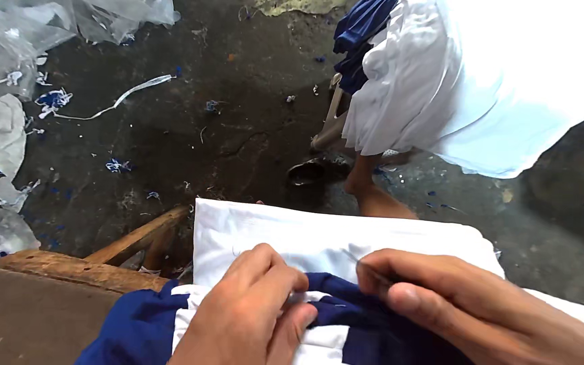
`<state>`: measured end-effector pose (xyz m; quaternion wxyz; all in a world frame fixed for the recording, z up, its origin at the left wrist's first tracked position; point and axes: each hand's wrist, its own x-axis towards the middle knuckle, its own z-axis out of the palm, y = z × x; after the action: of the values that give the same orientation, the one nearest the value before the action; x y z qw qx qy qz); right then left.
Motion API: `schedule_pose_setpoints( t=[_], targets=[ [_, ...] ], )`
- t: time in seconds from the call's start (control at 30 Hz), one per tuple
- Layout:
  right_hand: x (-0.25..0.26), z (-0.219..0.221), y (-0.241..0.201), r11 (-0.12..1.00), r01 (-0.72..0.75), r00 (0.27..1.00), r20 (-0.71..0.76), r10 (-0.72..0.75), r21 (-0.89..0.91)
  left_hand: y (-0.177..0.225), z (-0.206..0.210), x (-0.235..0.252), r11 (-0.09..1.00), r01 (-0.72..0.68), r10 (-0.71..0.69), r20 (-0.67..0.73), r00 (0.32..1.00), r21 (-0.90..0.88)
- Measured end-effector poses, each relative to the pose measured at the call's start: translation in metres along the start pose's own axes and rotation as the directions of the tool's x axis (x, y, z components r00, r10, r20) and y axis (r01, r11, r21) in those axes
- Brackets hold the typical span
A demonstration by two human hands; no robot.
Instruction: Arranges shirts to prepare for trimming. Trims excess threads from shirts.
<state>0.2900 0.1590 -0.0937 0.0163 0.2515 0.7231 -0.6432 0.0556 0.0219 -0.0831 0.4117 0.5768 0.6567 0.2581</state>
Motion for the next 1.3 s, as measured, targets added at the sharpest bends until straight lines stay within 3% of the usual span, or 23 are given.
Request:
schedule_pose_setpoints(
  t=[0.17,0.3,0.47,0.77,1.0,1.17,1.3],
  targets=[
    [-0.014,0.003,-0.010,0.987,-0.050,0.997,-0.057,0.059,0.151,0.013,-0.005,-0.009,0.999,-0.024,0.021,0.096,0.995,0.030],
    [-0.017,0.010,-0.009,0.990,0.001,0.998,-0.070,0.009,0.142,0.014,-0.004,-0.015,0.999,-0.052,0.053,0.092,0.994,-0.016],
    [-0.016,0.014,-0.005,0.992,0.033,0.995,-0.094,-0.021,0.123,0.011,-0.005,-0.013,0.994,0.030,-0.020,0.094,0.995,-0.109],
    [-0.014,0.013,-0.003,0.993,0.058,0.996,-0.078,-0.051,0.099,0.007,-0.002,-0.005,0.998,0.067,-0.068,0.048,0.997,0.018],
    [-0.012,0.013,-0.002,0.997,0.070,0.996,-0.064,-0.068,0.033,0.013,0.003,-0.003,0.996,0.048,-0.056,0.106,0.993,0.079],
    [-0.010,0.009,-0.003,0.998,0.061,0.997,-0.043,-0.062,-0.020,0.009,0.006,-0.003,0.988,-0.012,0.008,0.026,1.000,0.157],
    [-0.005,-0.004,-0.004,0.980,0.077,0.997,0.020,-0.075,-0.183,0.009,0.002,-0.001,0.980,-0.054,0.042,0.067,0.997,0.191]
  ],
)
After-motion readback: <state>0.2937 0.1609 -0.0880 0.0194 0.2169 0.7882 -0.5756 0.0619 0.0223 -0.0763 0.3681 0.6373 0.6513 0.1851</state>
